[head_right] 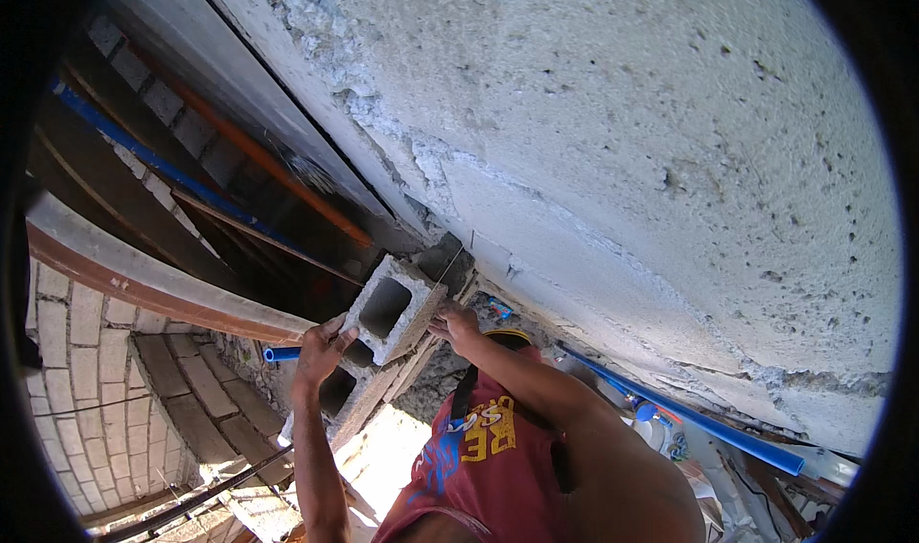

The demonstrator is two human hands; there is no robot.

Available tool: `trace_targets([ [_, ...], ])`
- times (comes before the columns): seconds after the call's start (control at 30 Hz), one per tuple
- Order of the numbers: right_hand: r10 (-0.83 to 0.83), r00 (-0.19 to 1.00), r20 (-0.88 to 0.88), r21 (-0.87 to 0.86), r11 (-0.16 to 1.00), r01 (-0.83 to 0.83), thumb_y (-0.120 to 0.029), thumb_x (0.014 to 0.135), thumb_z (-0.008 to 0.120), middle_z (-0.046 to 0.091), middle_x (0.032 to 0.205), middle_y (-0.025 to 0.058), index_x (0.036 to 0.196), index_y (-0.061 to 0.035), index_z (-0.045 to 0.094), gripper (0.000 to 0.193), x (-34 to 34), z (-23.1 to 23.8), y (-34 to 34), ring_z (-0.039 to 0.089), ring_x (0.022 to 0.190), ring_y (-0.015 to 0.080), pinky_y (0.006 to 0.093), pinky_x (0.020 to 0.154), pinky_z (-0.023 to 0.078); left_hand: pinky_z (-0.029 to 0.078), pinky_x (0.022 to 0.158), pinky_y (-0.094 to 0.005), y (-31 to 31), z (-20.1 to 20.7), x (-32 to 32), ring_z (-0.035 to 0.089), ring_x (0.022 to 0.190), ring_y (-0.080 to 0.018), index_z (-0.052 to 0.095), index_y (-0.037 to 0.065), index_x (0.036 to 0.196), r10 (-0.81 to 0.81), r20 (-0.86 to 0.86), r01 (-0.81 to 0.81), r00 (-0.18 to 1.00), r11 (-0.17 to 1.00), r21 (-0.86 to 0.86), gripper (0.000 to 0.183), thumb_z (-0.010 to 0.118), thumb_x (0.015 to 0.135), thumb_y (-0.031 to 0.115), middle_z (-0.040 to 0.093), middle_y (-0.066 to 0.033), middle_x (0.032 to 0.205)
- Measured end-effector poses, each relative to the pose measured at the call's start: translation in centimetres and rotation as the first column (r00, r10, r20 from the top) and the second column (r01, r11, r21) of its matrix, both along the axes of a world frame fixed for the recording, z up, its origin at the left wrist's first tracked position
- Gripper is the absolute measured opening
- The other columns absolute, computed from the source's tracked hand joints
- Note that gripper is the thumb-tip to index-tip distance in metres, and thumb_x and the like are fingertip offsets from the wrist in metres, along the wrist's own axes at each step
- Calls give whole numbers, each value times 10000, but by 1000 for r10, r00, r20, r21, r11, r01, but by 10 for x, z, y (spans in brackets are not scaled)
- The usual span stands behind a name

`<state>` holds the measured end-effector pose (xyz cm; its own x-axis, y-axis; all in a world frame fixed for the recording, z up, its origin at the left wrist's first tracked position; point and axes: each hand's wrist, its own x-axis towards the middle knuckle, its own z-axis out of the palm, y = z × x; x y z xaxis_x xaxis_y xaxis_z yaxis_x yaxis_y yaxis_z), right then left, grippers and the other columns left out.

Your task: The person lays concrete blocks on a wall using a trowel to apply mortar. They repeatedly pick up blocks, apply mortar, and place them in sequence along the wall.

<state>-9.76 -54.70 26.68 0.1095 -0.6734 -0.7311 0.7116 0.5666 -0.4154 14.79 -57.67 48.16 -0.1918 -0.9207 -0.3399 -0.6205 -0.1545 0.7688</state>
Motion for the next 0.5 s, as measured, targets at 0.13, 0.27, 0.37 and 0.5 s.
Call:
trace_targets([
  [0.13,-4,999,46,-60,998,7,-138,838,580,596,1134,123,1260,-29,530,438,-5,-3,2,594,1091,325,501,1003,495,506,873,-319,-1,9,-2,672,946,-192,646,-36,1200,30,3,-30,1000,999,-16,459,745,862,259,694,-204,1135],
  [0.27,-17,997,73,-41,999,20,-117,848,561,604,1156,109,1234,-59,539,391,-8,5,1,604,1079,292,483,997,492,523,722,-336,0,10,0,639,706,-156,658,-20,1191,84,16,-84,996,996,24,484,772,836,290,713,-239,964],
  [0.37,-8,999,39,-34,999,9,-118,863,550,595,1194,94,1247,-84,547,386,-9,11,-1,586,1090,275,472,959,493,526,830,-349,0,9,5,693,870,-215,659,-12,1202,109,11,-109,994,990,89,520,782,824,323,711,-207,1064],
  [0.5,-7,1000,6,-14,1000,7,-140,888,557,604,1192,76,1240,-105,569,354,-9,13,-2,590,1074,260,450,907,500,534,813,-365,2,5,8,707,863,-265,665,-11,1189,102,22,-103,995,993,49,530,786,809,338,709,-225,1037],
])
